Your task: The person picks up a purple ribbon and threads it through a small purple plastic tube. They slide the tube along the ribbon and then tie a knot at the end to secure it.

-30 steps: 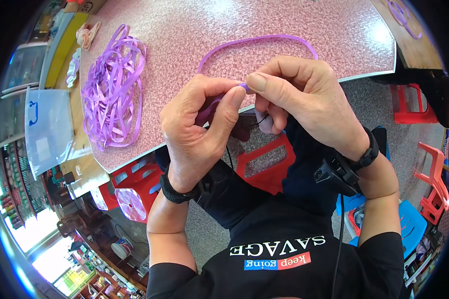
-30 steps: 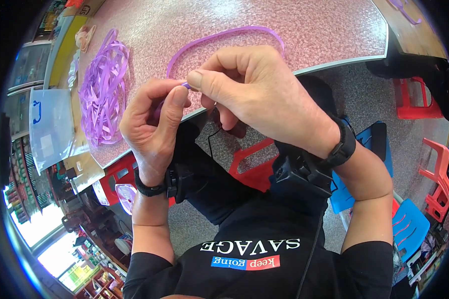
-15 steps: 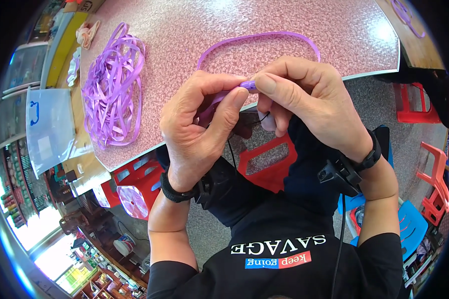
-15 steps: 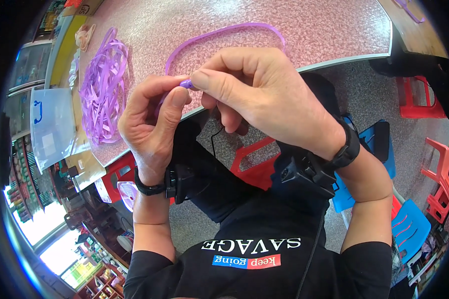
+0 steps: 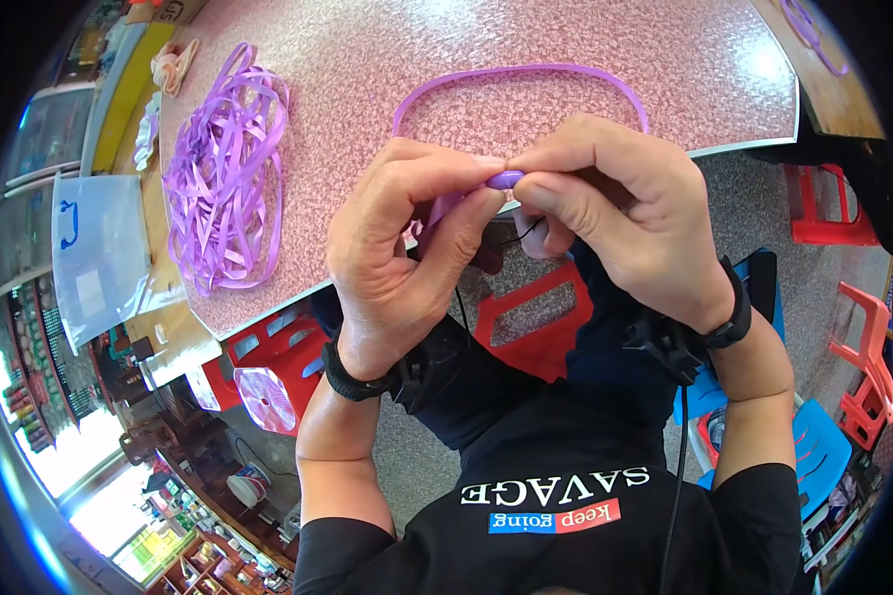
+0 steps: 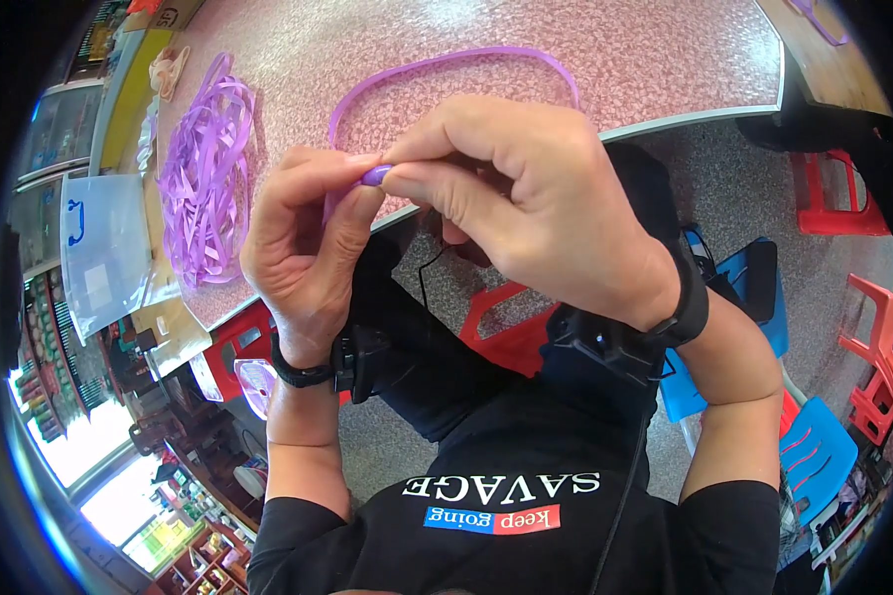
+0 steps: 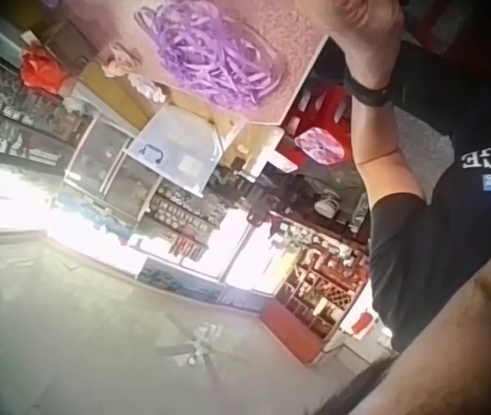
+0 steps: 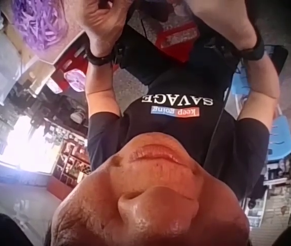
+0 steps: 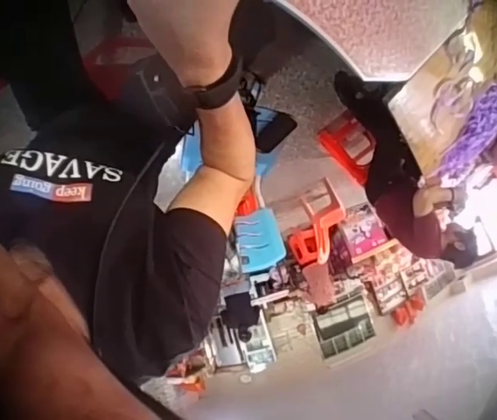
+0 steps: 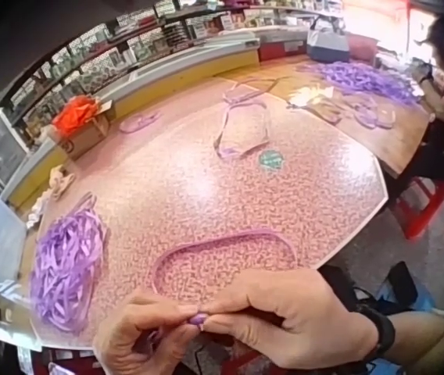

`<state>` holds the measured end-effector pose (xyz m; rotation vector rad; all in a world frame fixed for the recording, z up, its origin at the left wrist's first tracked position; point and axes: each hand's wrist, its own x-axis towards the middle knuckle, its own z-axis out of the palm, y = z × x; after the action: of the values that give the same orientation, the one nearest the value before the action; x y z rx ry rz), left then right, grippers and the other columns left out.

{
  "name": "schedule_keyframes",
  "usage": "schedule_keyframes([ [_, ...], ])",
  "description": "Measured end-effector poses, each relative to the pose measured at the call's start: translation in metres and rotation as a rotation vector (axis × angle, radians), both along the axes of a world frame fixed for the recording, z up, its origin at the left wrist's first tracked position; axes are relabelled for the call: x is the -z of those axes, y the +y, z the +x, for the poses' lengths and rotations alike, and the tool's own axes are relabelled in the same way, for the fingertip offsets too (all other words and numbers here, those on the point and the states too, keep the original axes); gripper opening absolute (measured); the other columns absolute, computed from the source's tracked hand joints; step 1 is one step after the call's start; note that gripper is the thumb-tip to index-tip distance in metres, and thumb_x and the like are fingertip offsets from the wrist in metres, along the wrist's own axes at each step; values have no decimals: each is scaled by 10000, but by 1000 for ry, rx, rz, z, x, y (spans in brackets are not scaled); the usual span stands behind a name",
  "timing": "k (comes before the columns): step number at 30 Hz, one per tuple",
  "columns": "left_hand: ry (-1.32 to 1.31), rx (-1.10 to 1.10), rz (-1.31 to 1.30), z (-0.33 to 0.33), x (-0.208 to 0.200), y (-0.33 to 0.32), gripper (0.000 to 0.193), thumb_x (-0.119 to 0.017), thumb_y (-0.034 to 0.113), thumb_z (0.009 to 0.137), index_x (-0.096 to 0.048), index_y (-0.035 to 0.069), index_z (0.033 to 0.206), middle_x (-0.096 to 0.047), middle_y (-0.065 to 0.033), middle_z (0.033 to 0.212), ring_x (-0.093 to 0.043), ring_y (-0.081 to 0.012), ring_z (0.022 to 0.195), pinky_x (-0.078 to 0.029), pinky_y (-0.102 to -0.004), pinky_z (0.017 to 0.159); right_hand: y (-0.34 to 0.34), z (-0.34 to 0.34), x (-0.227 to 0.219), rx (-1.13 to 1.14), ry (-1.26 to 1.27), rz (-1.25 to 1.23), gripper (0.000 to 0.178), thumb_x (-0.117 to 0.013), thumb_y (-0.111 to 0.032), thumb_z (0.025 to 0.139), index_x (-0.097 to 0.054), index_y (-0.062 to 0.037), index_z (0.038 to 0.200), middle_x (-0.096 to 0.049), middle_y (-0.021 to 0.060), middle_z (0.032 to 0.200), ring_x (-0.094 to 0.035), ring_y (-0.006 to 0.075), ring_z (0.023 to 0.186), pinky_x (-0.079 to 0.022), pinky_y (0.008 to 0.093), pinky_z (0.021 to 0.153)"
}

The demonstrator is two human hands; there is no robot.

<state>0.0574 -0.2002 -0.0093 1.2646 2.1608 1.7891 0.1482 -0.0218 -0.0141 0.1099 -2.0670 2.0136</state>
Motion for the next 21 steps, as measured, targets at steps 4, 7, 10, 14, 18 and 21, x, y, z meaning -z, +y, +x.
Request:
schedule_keyframes([
  [4,121,34,132,-1,7,3,183,-743,-25,823,-671,17,987,-665,-94,871,-622,-129,718,-482,-230,590,3,-1,2,34,212,218,135,-616,-18,944,-647,41,1062,-636,71,811,-626,92,630,-504,202,537],
  [7,264,17,168,-2,9,5,191,-753,-23,809,-666,10,975,-669,-125,851,-651,-181,719,-512,-259,600,-3,4,1,0,87,-24,114,-616,-44,952,-642,33,1033,-636,66,802,-605,81,599,-520,212,542],
  [10,347,68,50,3,0,0,174,-703,-29,867,-616,-1,1014,-668,-162,969,-628,-186,827,-504,-271,710,-4,9,-7,-66,-98,-262,128,-604,-96,972,-630,24,1006,-634,66,790,-581,73,572,-559,240,565],
  [14,412,114,27,-4,-5,1,188,-707,-17,867,-611,0,1028,-670,-172,963,-637,-196,817,-509,-276,697,-1,6,-10,-168,-239,-396,175,-576,-151,997,-621,18,992,-634,66,779,-560,68,552,-594,278,594],
  [18,310,140,103,-15,-1,8,178,-736,-3,832,-652,4,989,-664,-111,835,-635,-182,685,-496,-254,575,-1,4,-15,-213,-329,-528,212,-563,-179,1008,-628,22,1031,-637,69,781,-593,86,575,-602,297,611],
  [21,20,122,109,-10,0,6,147,-702,25,884,-647,-2,1018,-670,-83,848,-623,-133,704,-483,-228,582,0,0,-22,-176,-323,-403,224,-568,-176,1006,-631,29,1069,-646,74,795,-621,100,606,-579,266,607],
])
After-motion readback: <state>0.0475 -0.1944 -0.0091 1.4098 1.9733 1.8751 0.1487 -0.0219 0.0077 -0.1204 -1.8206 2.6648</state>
